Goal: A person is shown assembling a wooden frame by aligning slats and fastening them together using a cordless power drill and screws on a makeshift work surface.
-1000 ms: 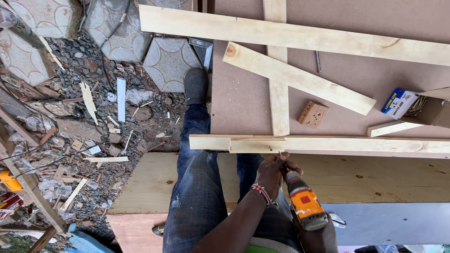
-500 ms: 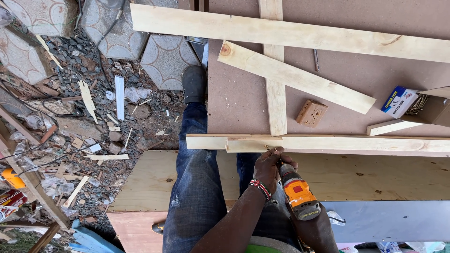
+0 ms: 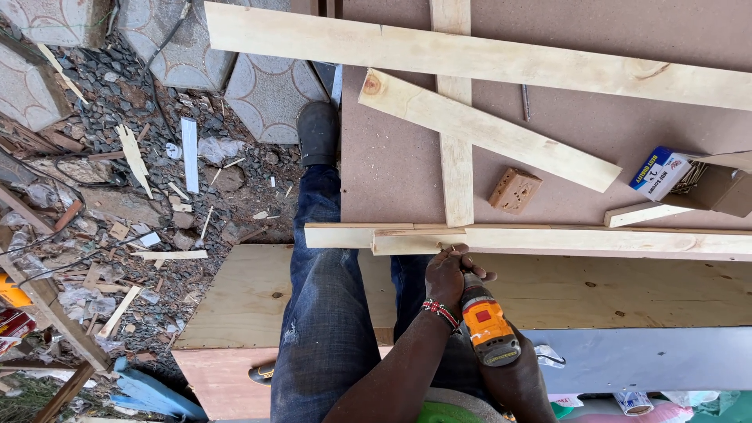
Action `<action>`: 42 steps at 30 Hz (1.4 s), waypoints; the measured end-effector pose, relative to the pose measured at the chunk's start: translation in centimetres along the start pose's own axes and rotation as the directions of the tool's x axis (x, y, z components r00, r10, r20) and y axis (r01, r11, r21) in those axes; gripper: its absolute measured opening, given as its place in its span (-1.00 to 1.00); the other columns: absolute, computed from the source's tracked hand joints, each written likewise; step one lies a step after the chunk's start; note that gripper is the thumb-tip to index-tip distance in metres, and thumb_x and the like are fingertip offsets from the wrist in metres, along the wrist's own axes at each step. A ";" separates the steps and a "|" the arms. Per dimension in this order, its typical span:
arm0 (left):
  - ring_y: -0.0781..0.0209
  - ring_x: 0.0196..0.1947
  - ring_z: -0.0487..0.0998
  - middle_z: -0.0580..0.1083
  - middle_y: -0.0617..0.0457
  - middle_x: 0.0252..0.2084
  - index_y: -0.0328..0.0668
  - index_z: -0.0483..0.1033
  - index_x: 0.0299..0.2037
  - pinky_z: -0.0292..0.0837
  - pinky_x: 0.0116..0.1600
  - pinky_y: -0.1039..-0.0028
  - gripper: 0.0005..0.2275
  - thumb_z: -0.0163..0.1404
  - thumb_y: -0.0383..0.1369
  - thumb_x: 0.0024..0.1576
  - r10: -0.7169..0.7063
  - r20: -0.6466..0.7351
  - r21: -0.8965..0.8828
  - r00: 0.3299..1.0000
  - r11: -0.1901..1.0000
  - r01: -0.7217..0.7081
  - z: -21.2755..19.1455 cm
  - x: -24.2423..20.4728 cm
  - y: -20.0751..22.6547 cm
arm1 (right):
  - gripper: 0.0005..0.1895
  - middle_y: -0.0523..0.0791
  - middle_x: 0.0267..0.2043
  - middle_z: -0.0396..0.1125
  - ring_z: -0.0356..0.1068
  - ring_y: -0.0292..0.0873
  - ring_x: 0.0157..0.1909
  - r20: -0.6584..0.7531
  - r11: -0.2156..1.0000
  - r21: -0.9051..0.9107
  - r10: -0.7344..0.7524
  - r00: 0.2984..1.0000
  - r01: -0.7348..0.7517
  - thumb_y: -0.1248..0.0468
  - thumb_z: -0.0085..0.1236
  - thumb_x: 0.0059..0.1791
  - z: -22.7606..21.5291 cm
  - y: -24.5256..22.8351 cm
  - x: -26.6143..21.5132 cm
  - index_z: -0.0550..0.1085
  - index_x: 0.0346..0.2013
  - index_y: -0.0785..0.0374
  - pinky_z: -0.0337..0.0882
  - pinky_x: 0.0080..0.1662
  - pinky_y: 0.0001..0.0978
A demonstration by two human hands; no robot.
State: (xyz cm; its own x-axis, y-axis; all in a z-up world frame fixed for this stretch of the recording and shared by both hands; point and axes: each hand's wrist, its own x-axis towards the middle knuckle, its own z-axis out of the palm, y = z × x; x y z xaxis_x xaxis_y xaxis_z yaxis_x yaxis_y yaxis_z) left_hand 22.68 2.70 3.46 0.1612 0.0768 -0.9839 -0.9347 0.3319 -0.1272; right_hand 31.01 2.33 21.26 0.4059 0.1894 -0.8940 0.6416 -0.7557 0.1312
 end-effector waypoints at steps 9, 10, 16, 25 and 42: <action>-0.15 -0.53 0.61 0.46 -0.14 -0.38 -0.45 0.50 0.12 0.79 -0.01 -0.50 -0.86 -0.09 -0.57 0.45 -0.011 0.045 -0.056 0.999 0.998 0.013 -1.0 1.1 -0.4 | -0.55 -0.01 -0.01 0.83 0.81 0.01 0.00 0.020 0.998 0.056 0.025 0.999 -0.026 0.19 0.53 -0.01 -0.8 -3.0 -1.6 0.76 0.17 0.18 0.73 0.08 -0.07; -0.10 -0.52 0.62 0.45 -0.11 -0.39 -0.39 0.52 0.01 0.82 -0.01 -0.43 -0.89 -0.10 -0.54 0.46 0.000 0.054 -0.031 0.999 1.000 0.002 -0.6 0.6 -0.1 | -0.57 -0.02 -0.03 0.83 0.79 0.00 -0.03 0.023 0.999 0.037 0.032 0.999 -0.033 0.17 0.50 0.00 -0.9 -3.4 -1.7 0.77 0.16 0.15 0.71 0.05 -0.05; -0.07 -0.52 0.61 0.46 -0.13 -0.40 -0.39 0.53 -0.09 0.82 0.02 -0.42 -0.86 -0.11 -0.55 0.47 0.034 0.078 -0.011 0.996 0.999 -0.033 -0.7 0.9 0.0 | -0.61 -0.06 -0.12 0.81 0.72 -0.07 -0.12 0.027 0.999 0.029 0.012 1.000 -0.013 0.15 0.49 -0.01 -1.0 -3.5 -1.5 0.78 0.11 0.12 0.65 -0.01 -0.09; -0.14 -0.51 0.62 0.47 -0.18 -0.33 -0.54 0.53 0.05 0.80 0.04 -0.49 -0.85 -0.10 -0.61 0.41 -0.001 0.027 -0.037 1.000 0.999 0.002 -0.9 1.4 0.3 | -0.49 -0.07 -0.03 0.84 0.81 -0.05 -0.04 0.049 1.000 0.020 -0.017 0.999 0.016 0.16 0.52 -0.03 -0.9 -2.9 -0.7 0.75 0.23 0.06 0.69 -0.03 -0.06; -0.20 -0.47 0.75 0.68 -0.26 -0.28 -0.40 0.57 -0.14 0.86 -0.05 -0.25 -0.40 -0.06 0.14 0.55 0.012 -0.033 0.108 0.999 0.994 -0.008 1.7 -0.8 2.3 | -0.66 -0.03 -0.15 0.78 0.66 0.00 -0.17 0.035 0.997 -0.071 0.027 0.999 -0.024 0.08 0.42 -0.01 -1.1 -4.2 -0.5 0.75 0.03 0.07 0.59 -0.05 -0.01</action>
State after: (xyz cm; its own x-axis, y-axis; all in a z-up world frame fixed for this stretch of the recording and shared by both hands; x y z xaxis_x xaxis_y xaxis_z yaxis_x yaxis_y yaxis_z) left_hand 20.96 5.02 4.14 0.1393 0.0492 -0.9890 -0.8965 0.4305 -0.1048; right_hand 28.83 6.12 21.59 0.4000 0.1474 -0.9046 0.6764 -0.7135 0.1828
